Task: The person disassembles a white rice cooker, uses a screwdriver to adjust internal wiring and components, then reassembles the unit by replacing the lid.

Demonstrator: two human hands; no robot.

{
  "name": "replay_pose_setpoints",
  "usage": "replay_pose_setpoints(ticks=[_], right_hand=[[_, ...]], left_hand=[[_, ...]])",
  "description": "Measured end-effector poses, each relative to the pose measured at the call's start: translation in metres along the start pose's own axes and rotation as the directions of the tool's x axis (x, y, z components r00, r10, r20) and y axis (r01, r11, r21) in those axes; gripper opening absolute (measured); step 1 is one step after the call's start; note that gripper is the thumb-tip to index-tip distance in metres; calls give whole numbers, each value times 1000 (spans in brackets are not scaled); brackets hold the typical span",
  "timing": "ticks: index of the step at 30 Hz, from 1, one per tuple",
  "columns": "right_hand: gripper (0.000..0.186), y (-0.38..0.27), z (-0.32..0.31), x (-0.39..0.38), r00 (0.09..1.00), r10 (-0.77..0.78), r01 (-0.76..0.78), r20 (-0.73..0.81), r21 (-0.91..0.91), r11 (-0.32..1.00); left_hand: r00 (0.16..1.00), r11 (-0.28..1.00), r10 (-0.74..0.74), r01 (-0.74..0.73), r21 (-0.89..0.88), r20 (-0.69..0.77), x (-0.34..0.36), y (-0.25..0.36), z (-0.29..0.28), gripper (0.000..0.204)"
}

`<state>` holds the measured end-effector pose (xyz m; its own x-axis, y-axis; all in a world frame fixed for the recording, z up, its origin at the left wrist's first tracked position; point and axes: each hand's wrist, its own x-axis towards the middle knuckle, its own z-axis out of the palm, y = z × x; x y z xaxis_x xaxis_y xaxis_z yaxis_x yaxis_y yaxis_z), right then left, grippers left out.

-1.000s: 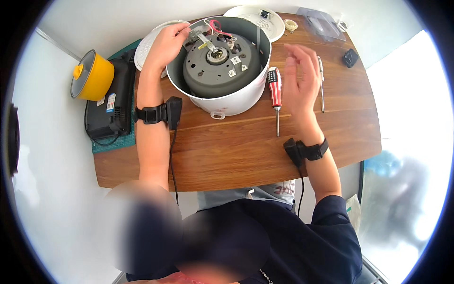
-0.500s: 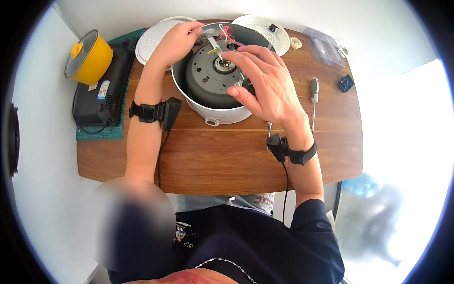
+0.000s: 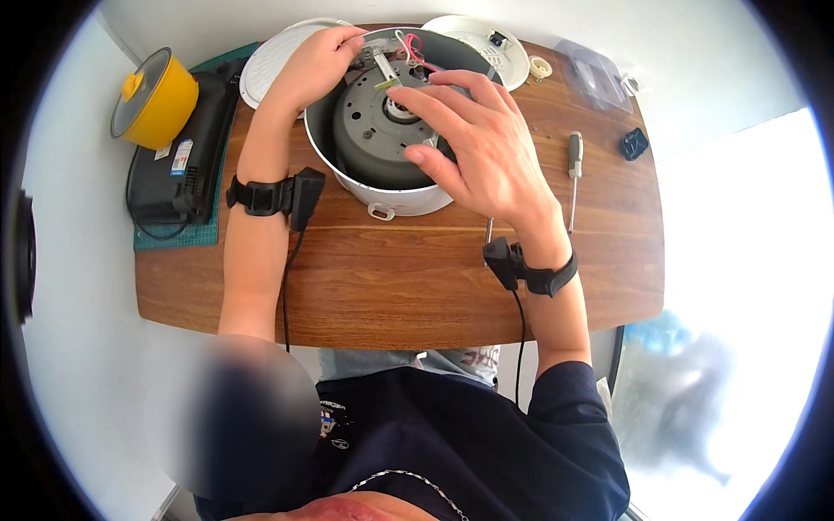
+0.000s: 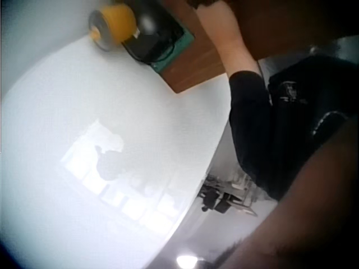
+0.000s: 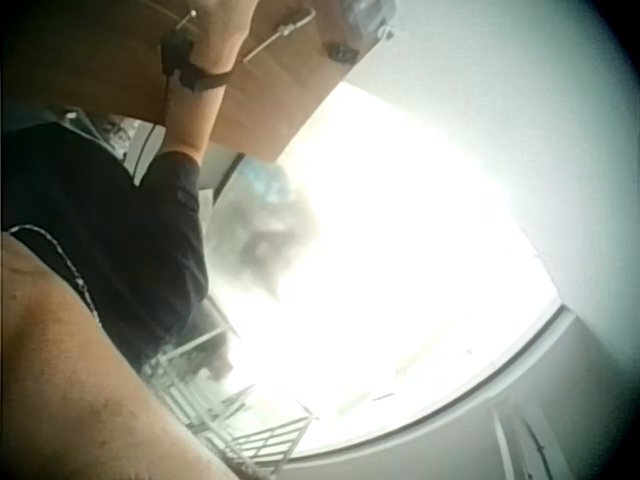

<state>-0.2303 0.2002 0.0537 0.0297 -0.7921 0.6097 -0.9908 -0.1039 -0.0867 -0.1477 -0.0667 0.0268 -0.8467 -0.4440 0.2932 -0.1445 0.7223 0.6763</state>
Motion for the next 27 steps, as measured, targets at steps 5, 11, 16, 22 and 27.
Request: replay_pose_setpoints(ticks=[5, 11, 16, 22, 27], right_hand=[[48, 0, -1, -1, 1000, 6, -6, 17, -14, 1000], [43, -4, -4, -2, 999, 45, -44, -30, 40, 998], [37, 1, 0, -8, 997, 40, -38, -67, 38, 999], [37, 1, 0, -8, 995, 49, -42, -84, 85, 996], [34, 23, -6, -10, 949, 169, -104, -267, 242, 965]], left_hand=[[1000, 1000, 7, -7, -3, -12, -2, 3, 0, 36], [1000, 1000, -7, 7, -21, -2, -1, 2, -3, 37], [999, 999, -23, 23, -23, 34, 3, 4, -2, 38], [999, 997, -38, 36, -72, -23, -1, 2, -3, 37], [1000, 999, -13, 13, -29, -4, -2, 8, -4, 32]])
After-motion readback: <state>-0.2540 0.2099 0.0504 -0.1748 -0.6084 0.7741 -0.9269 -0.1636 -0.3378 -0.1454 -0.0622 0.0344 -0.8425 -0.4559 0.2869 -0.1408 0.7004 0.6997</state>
